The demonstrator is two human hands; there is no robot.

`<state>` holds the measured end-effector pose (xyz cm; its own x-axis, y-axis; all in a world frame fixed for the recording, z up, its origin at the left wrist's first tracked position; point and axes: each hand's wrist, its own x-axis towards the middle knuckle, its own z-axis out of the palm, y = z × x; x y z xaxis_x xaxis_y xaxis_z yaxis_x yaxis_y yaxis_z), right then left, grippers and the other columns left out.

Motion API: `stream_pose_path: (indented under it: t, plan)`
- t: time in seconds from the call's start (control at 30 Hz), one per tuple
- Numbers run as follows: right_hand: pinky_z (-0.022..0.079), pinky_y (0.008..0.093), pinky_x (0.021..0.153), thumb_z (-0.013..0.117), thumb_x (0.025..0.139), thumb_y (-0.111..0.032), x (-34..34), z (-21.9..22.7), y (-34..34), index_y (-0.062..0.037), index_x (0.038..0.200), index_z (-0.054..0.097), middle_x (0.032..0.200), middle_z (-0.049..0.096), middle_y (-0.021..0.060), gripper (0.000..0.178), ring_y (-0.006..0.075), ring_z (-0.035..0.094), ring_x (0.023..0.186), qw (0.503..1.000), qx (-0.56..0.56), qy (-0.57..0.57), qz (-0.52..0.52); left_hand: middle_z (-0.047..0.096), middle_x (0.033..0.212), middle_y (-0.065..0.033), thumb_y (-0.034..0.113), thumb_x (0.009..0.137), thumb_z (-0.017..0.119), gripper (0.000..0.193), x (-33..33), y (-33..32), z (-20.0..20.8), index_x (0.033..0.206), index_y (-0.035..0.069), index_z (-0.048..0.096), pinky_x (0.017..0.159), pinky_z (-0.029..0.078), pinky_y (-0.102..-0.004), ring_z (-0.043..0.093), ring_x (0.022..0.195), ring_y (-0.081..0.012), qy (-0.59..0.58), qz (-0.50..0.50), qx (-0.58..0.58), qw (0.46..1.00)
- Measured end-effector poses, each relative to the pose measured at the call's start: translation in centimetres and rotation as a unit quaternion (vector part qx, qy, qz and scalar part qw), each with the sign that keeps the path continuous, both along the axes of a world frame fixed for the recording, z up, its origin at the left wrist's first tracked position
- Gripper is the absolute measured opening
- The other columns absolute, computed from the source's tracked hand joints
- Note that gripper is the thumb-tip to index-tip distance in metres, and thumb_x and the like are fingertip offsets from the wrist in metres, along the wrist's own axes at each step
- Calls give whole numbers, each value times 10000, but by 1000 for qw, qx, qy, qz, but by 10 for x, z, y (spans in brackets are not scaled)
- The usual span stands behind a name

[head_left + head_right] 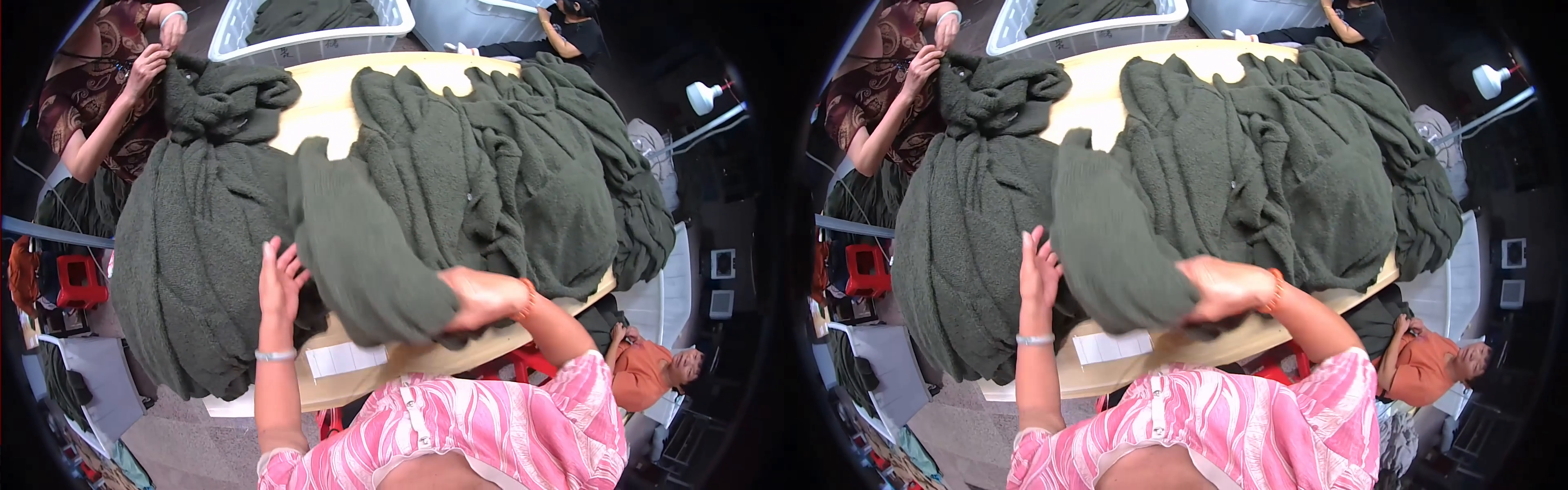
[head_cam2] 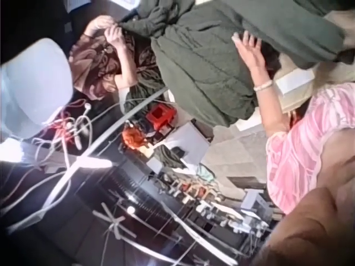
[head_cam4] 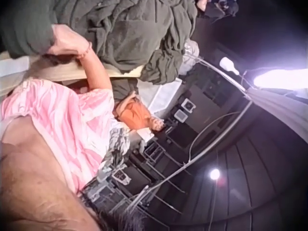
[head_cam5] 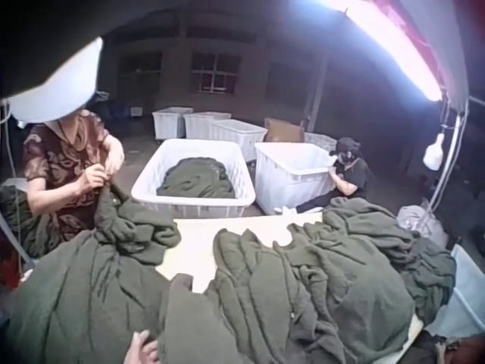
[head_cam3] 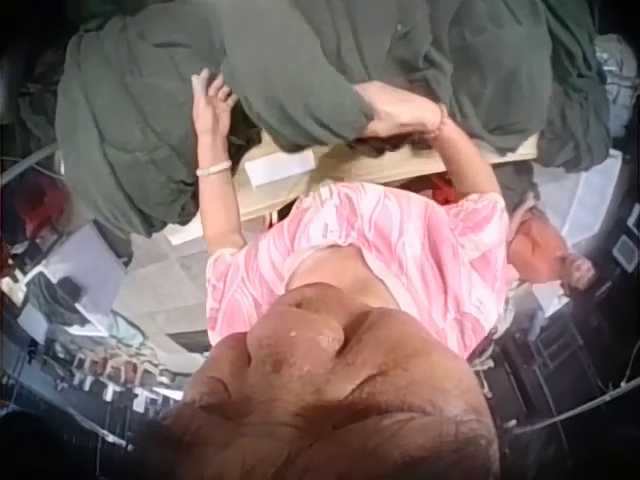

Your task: Inspecting and cleaning loose threads from olive green sweaters on a table.

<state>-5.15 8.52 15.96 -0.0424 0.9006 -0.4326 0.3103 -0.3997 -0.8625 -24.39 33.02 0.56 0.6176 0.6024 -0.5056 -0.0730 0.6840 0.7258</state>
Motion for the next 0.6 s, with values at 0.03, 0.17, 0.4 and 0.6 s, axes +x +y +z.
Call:
stream_pose_path:
  t: [0.03, 0.17, 0.4, 0.6]
  plan:
    - [485, 378, 827, 709, 712, -151, -5, 16, -17, 13, 1046, 573, 973, 636, 209, 397, 357, 610, 990, 998, -41, 1, 39, 411, 1356, -260, 561, 925, 483, 788, 11, 2, -6, 1461, 47, 219, 957, 442, -483, 451, 1231, -366, -18, 10, -39, 999]
    - [477, 438, 784, 627, 678, -76, -21, 8, -96, 4, 923, 585, 933, 590, 185, 261, 374, 592, 930, 990, 53, -83, 99, 465, 1353, -164, 472, 896, 602, 754, 57, -21, -66, 1448, 66, 288, 950, 464, -415, 522, 1171, -284, -90, -132, -114, 981]
    - [412, 438, 996, 664, 536, -26, 36, 22, -220, -33, 1114, 590, 1175, 555, 208, 583, 397, 518, 1119, 904, 76, -416, -62, 577, 1253, -111, 148, 878, 610, 404, 45, -70, -89, 1236, -21, 530, 998, 438, -404, 551, 1145, -262, -114, -41, -153, 981]
    - [424, 397, 848, 695, 590, -87, 74, 89, -258, -49, 936, 646, 1133, 573, 146, 352, 335, 549, 996, 743, 87, -630, -209, 531, 1334, -116, 220, 911, 539, 409, 52, -50, 5, 1288, 60, 533, 1096, 330, -471, 462, 1251, -328, -305, -94, -34, 947]
